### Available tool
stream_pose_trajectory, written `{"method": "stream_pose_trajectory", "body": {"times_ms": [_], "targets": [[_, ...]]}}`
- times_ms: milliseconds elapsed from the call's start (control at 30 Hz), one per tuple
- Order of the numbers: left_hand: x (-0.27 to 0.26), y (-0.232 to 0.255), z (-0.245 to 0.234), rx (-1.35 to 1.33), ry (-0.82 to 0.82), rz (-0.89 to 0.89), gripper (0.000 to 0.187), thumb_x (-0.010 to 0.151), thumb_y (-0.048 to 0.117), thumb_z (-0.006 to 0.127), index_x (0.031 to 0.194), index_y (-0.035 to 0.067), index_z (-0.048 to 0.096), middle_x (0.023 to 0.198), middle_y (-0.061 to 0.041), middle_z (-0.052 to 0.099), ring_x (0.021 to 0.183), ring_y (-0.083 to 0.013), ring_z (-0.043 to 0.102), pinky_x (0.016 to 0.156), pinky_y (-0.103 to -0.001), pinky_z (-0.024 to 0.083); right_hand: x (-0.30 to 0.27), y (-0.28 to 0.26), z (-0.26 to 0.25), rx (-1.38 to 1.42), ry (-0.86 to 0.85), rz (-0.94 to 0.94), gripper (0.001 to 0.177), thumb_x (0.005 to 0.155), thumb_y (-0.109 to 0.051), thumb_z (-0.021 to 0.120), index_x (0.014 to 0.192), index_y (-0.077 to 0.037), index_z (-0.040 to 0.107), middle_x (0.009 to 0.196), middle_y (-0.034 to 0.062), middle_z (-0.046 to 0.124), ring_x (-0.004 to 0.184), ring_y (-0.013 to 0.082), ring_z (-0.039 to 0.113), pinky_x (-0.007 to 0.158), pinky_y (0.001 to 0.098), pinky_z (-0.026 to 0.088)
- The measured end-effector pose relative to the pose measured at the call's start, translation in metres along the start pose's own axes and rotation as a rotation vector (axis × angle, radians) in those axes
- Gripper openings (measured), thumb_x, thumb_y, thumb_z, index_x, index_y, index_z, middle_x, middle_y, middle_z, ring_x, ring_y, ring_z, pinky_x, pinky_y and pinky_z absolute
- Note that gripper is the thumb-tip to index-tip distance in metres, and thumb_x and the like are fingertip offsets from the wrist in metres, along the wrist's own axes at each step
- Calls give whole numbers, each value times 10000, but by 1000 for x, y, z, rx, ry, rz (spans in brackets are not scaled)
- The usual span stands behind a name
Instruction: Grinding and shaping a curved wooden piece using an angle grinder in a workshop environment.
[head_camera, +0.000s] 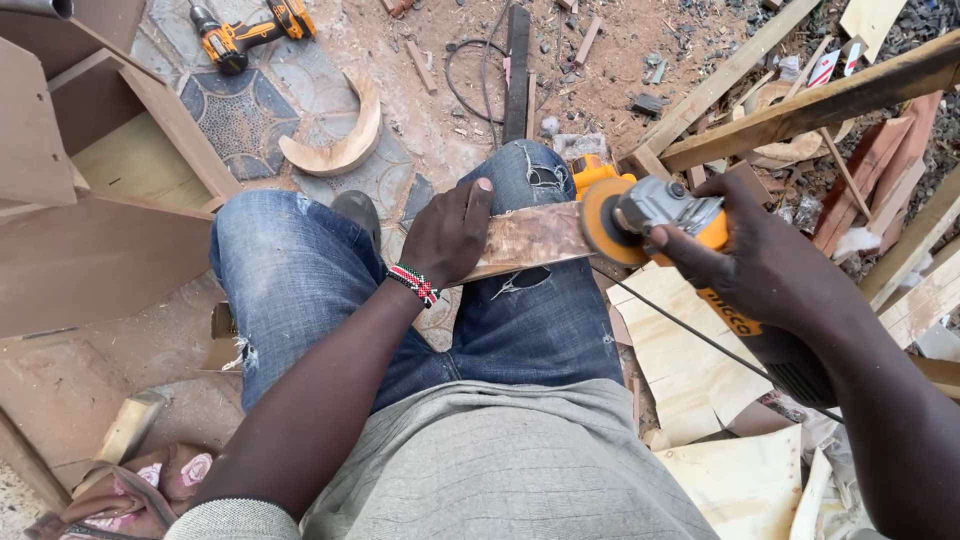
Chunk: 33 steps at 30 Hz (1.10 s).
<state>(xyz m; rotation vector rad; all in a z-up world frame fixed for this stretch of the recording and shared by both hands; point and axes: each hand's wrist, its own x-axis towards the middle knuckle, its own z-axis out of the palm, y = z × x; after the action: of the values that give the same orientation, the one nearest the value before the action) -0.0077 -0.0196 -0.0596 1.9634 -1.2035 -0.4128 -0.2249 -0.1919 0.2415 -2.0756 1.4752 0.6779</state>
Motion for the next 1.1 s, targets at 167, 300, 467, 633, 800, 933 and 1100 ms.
{"method": "stream_pose_trajectory", "body": {"times_ms": [167,300,467,633,800,933,1100], "targets": [[3,16,-16,-119,-80,-178,498,1239,423,339,1118,75,674,1019,-250,786,858,-530,706,697,-682,469,1,3,4,28,2,-12,722,1073,-625,675,1650,-244,470,1173,239,880,954,384,810,835,521,560],[-3,-21,17,348,162,351,202,1231,110,553,1317,-33,666,1122,-253,734,778,-505,690,486,-617,495,-8,-3,6,-83,-19,-30,855,993,-731,644,1711,-295,480,1061,260,834,896,418,743,783,511,488],[2,4,-5,-53,-28,-52,453,1260,353,336,1094,62,639,1007,-230,756,821,-524,668,666,-686,447,6,8,6,66,26,-28,788,1057,-618,689,1703,-235,449,1196,267,874,988,398,834,866,533,559],[0,5,-3,-122,-48,-132,473,1249,392,340,1048,87,640,970,-225,775,826,-513,684,690,-673,436,-4,-8,6,-2,-29,-23,811,1036,-661,657,1723,-274,468,1189,229,900,990,390,825,840,521,560],[-2,-10,4,145,75,193,343,1276,205,378,1125,28,630,963,-226,733,761,-506,650,604,-672,443,16,-1,-3,26,17,-26,695,1088,-650,676,1581,-187,512,1171,248,886,923,407,782,760,540,506],[2,7,-8,-17,4,8,453,1271,318,321,1053,62,624,938,-230,740,776,-516,656,653,-678,432,14,-1,-1,21,10,-20,748,1094,-666,625,1667,-213,462,1180,214,900,960,419,804,806,574,532],[4,26,-23,-191,-76,-241,538,1233,443,307,934,106,601,866,-212,731,767,-464,652,681,-645,391,-8,-7,7,10,-45,-1,727,1034,-635,719,1631,-271,517,1110,209,916,941,365,797,841,484,530]]}}
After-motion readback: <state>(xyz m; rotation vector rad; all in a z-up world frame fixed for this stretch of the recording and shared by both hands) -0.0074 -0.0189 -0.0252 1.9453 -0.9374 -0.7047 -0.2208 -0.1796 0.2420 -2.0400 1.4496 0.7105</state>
